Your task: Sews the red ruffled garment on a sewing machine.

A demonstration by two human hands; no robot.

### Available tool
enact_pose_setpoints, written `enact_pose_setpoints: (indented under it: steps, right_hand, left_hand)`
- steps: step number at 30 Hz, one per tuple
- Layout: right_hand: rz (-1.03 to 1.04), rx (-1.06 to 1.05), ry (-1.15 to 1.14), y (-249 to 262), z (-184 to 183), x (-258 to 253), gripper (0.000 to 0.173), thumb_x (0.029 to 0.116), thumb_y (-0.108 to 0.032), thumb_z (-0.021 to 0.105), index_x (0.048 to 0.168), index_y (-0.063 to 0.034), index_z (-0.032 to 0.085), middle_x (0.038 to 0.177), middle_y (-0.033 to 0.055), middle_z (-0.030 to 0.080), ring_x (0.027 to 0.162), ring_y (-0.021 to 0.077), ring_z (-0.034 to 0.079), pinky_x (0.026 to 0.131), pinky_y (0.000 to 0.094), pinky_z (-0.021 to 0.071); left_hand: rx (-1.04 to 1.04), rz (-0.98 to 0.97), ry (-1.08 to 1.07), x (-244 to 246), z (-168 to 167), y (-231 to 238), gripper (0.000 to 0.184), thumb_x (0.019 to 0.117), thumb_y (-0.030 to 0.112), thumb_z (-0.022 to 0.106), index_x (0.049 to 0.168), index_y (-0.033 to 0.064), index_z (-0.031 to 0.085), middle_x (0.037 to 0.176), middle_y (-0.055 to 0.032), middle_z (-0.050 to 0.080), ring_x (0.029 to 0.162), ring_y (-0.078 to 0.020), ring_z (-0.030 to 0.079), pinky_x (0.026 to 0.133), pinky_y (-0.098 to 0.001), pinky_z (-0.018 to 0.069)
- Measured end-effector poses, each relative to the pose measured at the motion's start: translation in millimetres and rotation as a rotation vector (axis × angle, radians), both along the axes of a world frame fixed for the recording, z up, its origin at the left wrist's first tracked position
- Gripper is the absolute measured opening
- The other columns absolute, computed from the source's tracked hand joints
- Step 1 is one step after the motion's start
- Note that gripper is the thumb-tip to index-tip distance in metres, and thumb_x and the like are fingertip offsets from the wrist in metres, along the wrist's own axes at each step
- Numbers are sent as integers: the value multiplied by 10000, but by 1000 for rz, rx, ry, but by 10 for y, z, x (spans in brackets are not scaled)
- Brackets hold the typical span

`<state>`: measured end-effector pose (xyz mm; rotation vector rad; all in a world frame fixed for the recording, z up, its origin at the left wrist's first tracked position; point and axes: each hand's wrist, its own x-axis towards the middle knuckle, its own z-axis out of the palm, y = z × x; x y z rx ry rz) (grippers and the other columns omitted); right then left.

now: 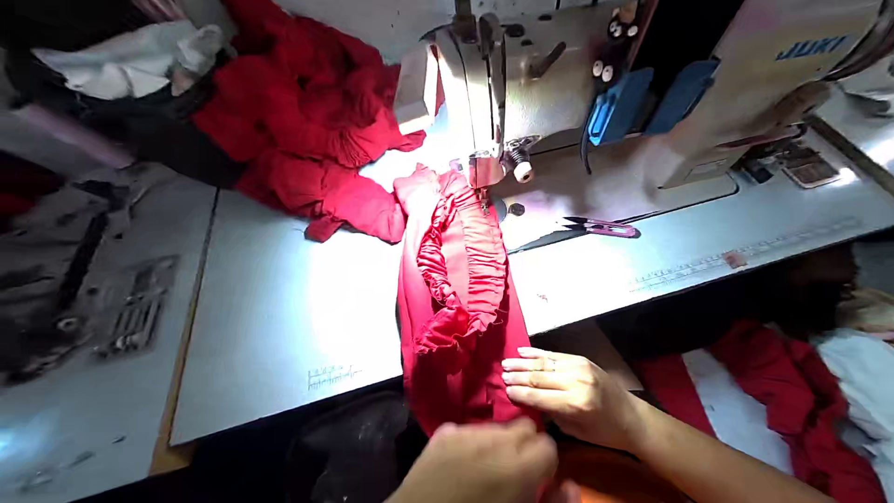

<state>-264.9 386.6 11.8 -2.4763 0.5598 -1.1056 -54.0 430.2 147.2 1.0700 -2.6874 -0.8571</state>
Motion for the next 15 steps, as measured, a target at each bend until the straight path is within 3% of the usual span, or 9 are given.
enact_pose_setpoints:
  steps: [2, 4, 5, 7, 9, 10, 12, 13, 15]
  right_hand:
    - [-45, -20, -39, 93, -52, -3, 237, 1024, -33, 507, 950, -25, 733, 1050, 114, 779, 1146, 194, 710, 1118, 332, 479]
    - [-42, -4, -51, 163, -110, -15, 255, 1015, -17, 505, 985, -25, 758, 1082, 113, 775, 1168, 192, 699, 1135, 343, 471]
    - [-38, 8, -50, 190, -137, -14, 256, 1010, -12, 505, 998, -27, 761, 1096, 110, 775, 1185, 201, 694, 1144, 363, 467]
    - [-39, 28, -51, 244, -187, 2, 231, 1013, -18, 524, 1000, -28, 755, 1100, 104, 775, 1198, 211, 690, 1152, 382, 467]
    - [-39, 41, -62, 280, -227, 25, 212, 1004, -16, 546, 1004, -27, 758, 1095, 101, 776, 1195, 212, 690, 1151, 382, 465]
    - [-39, 48, -67, 298, -243, 35, 214, 1001, -10, 547, 1002, -28, 760, 1095, 99, 776, 1198, 211, 689, 1154, 381, 463]
    - [-30, 55, -77, 292, -260, 44, 216, 997, 4, 541, 986, -27, 754, 1089, 102, 776, 1199, 213, 688, 1156, 382, 460]
    - [-24, 58, -81, 283, -257, 45, 220, 997, 5, 533, 983, -28, 751, 1083, 104, 775, 1195, 214, 689, 1157, 378, 457]
    - [-13, 59, -97, 266, -260, 42, 237, 999, 1, 516, 989, -25, 752, 1066, 118, 776, 1181, 224, 695, 1149, 376, 456]
  left_hand:
    - [-383, 286, -1, -202, -330, -255, 241, 977, 263, 537, 991, 87, 701, 897, -80, 652, 770, -229, 675, 587, -372, 555]
    - [-600, 497, -145, -347, -644, -523, 387, 952, 211, 544, 1256, 19, 688, 1171, -177, 702, 1063, -307, 694, 845, -421, 568]
    - [-674, 557, -217, -369, -792, -646, 439, 957, 203, 548, 1331, 3, 662, 1232, -206, 697, 1127, -334, 682, 905, -451, 544]
    - [-747, 618, -292, -345, -971, -829, 384, 987, 176, 563, 1315, 8, 671, 1167, -202, 715, 1133, -355, 673, 948, -504, 506]
    - [-815, 641, -235, -284, -1046, -947, 254, 1002, 139, 562, 1137, 2, 728, 988, -179, 720, 1035, -359, 683, 981, -526, 477]
    - [-846, 642, -181, -252, -1061, -970, 218, 1013, 133, 543, 1006, 3, 717, 884, -159, 692, 930, -343, 678, 932, -503, 491]
    - [-919, 642, -91, -200, -1000, -923, 237, 991, 147, 548, 837, 32, 685, 701, -102, 643, 664, -273, 674, 597, -417, 527]
    - [-924, 637, -39, -183, -912, -836, 250, 973, 162, 554, 784, 44, 668, 642, -84, 607, 571, -246, 641, 481, -385, 475]
    - [-905, 595, 36, -155, -659, -576, 269, 968, 177, 558, 760, 53, 673, 601, -73, 550, 507, -219, 560, 433, -350, 390]
